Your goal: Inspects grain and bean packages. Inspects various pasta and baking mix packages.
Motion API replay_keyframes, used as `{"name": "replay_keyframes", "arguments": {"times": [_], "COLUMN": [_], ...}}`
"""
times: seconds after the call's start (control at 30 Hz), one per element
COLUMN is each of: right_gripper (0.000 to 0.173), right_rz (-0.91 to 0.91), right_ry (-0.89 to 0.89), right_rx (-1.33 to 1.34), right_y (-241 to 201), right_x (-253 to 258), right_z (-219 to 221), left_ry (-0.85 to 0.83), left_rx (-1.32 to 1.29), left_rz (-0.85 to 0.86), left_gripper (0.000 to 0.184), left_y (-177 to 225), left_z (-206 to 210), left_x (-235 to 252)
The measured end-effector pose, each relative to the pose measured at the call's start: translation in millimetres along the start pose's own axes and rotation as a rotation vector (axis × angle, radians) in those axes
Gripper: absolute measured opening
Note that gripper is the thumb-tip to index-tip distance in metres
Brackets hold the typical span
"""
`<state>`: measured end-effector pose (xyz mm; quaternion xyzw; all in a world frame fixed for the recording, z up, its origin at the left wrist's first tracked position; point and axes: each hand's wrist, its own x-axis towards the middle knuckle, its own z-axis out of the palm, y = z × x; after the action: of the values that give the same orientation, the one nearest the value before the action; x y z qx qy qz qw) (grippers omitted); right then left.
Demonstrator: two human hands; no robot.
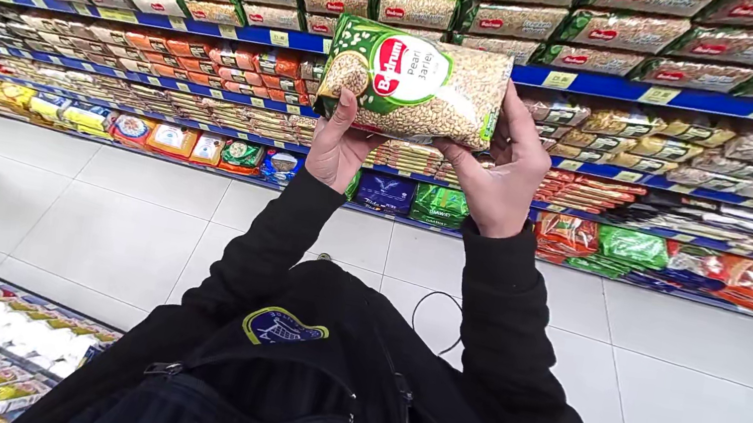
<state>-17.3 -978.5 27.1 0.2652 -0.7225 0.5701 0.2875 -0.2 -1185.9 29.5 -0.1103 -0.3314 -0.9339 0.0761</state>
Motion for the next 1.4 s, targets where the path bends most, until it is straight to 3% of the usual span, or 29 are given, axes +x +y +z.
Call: {"name": "replay_keyframes", "arguments": {"times": [0.57, 0.73, 1.13, 1.3, 1.4], "right_gripper": [0.090, 0.089, 0.090, 0.092, 0.091], "right_rz": [0.016, 0.029, 0.035, 0.148, 0.336], "right_ry": [0.022, 0.057, 0.080, 0.115, 0.165], "right_rx": [0.009, -0.004, 0.069, 0.231, 0.583], "right_y": [16, 21, 35, 45, 53], "right_x": [-1, -8, -7, -10, -16], "right_z": [-3, 1, -4, 6, 23], "left_ry": [-0.022, 0.076, 0.091, 0.155, 0.190], "left_rx": [-0.032, -0.079, -0.192, -0.255, -0.269], "left_rz": [-0.041, -0.074, -0.037, -0.051, -0.084], "left_gripper": [0.065, 0.071, 0.071, 0.064, 0.063], "left_y": [-9, -11, -27, -34, -38], "left_z": [-1, -1, -7, -10, -13], "left_x": [8, 11, 22, 26, 30]}}
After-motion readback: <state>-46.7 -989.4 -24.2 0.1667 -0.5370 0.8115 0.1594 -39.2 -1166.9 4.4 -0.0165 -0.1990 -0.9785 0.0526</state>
